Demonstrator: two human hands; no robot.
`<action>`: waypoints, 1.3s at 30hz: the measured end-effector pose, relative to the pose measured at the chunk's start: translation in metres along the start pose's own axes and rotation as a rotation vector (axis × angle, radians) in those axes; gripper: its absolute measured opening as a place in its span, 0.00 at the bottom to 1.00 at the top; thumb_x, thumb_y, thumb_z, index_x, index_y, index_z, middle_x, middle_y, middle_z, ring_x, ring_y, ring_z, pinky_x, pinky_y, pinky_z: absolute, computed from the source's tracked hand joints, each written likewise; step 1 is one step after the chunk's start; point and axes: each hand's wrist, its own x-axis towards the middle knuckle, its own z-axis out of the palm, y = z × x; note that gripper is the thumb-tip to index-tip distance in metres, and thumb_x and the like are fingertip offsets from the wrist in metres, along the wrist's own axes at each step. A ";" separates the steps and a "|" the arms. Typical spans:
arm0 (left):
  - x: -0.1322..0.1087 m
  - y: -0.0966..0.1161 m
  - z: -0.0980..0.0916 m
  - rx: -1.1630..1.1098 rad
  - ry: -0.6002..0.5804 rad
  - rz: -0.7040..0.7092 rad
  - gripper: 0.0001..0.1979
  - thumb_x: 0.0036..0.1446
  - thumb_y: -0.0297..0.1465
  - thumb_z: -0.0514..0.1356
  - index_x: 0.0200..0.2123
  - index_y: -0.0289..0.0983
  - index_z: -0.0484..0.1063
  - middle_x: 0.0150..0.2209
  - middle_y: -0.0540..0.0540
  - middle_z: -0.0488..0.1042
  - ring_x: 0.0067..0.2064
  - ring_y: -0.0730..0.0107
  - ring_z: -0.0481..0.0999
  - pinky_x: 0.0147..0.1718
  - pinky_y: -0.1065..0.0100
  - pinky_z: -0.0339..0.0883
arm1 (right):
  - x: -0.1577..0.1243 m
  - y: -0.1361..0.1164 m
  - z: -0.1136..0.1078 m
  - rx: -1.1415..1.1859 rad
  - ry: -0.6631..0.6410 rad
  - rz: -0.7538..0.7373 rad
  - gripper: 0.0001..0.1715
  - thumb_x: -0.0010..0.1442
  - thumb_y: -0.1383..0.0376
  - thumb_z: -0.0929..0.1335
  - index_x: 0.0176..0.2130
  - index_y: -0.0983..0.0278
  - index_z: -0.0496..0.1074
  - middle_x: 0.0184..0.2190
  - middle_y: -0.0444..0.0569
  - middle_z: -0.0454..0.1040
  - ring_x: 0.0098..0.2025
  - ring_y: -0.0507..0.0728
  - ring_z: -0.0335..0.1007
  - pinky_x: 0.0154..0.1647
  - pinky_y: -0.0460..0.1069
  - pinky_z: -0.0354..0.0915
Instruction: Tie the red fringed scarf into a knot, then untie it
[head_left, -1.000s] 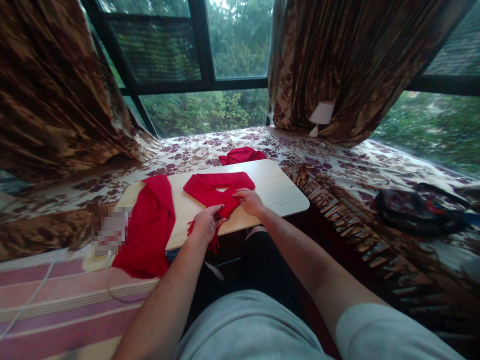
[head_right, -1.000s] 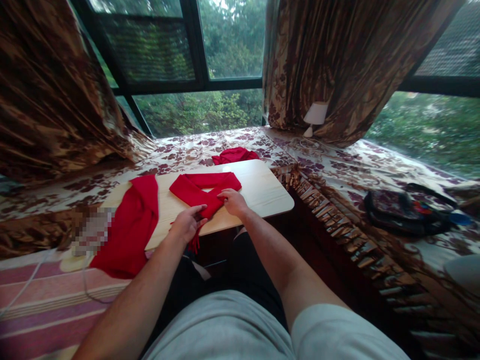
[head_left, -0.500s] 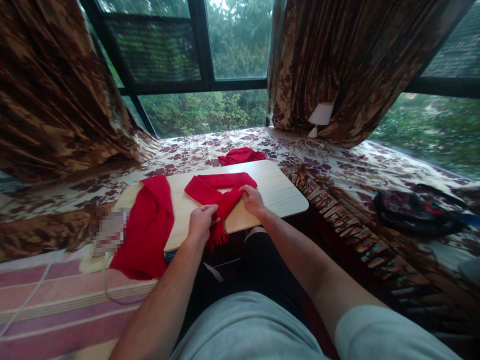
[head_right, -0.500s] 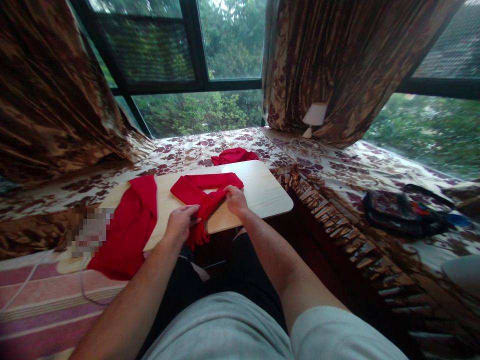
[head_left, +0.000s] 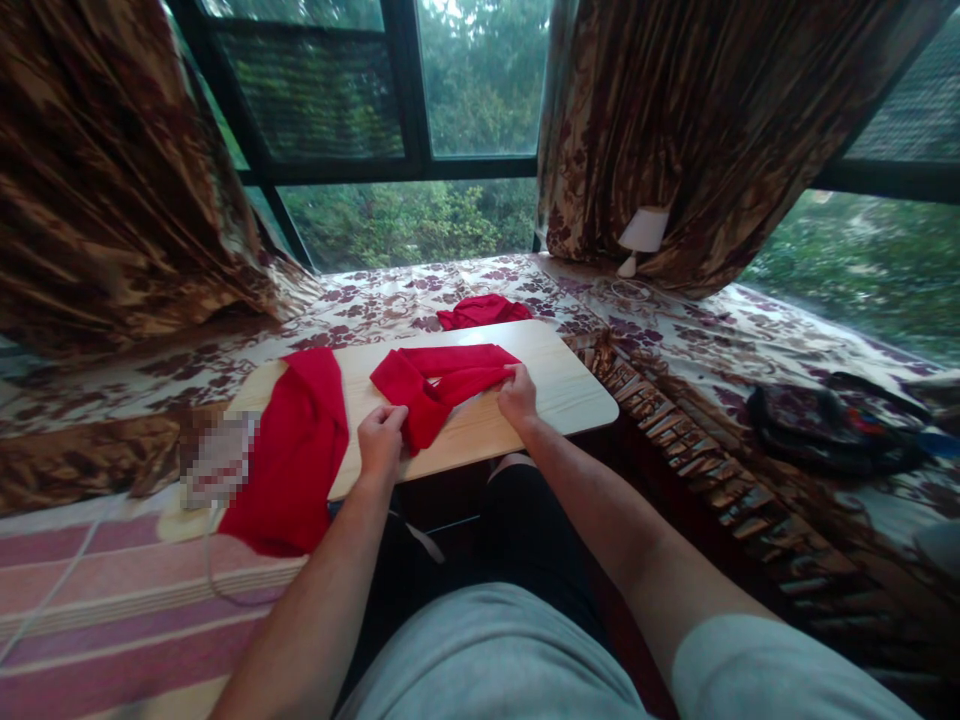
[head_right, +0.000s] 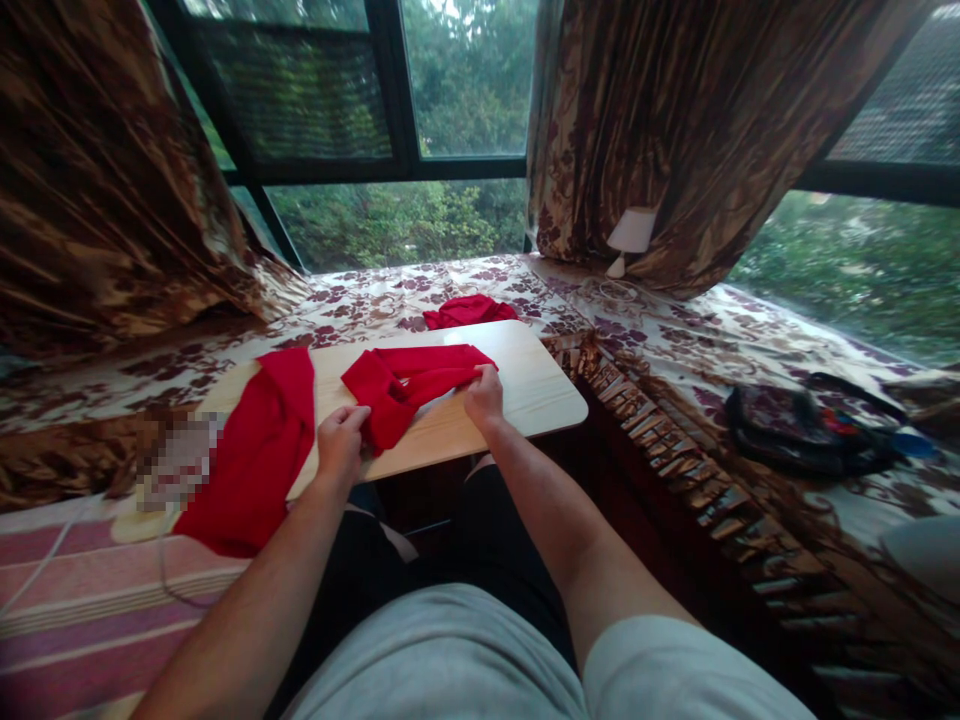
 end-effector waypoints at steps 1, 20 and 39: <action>-0.001 -0.001 -0.001 0.007 -0.013 0.024 0.13 0.44 0.40 0.65 0.27 0.36 0.71 0.20 0.54 0.66 0.21 0.74 0.64 0.18 0.74 0.56 | -0.001 -0.001 0.000 -0.019 -0.016 -0.047 0.19 0.56 0.73 0.59 0.44 0.66 0.72 0.41 0.54 0.76 0.47 0.60 0.71 0.55 0.56 0.66; -0.003 -0.003 -0.002 0.261 -0.152 0.197 0.09 0.50 0.37 0.63 0.27 0.37 0.75 0.24 0.51 0.73 0.27 0.70 0.70 0.30 0.70 0.62 | -0.048 -0.051 -0.002 -0.289 -0.607 -0.664 0.46 0.53 0.79 0.61 0.68 0.62 0.58 0.70 0.53 0.54 0.64 0.60 0.64 0.61 0.52 0.66; -0.026 0.013 -0.004 0.316 -0.621 0.434 0.37 0.48 0.35 0.69 0.62 0.41 0.69 0.59 0.43 0.73 0.59 0.55 0.72 0.61 0.58 0.61 | -0.050 -0.051 0.012 -0.284 -0.584 -0.540 0.39 0.50 0.76 0.66 0.62 0.66 0.66 0.61 0.56 0.69 0.59 0.60 0.69 0.62 0.53 0.65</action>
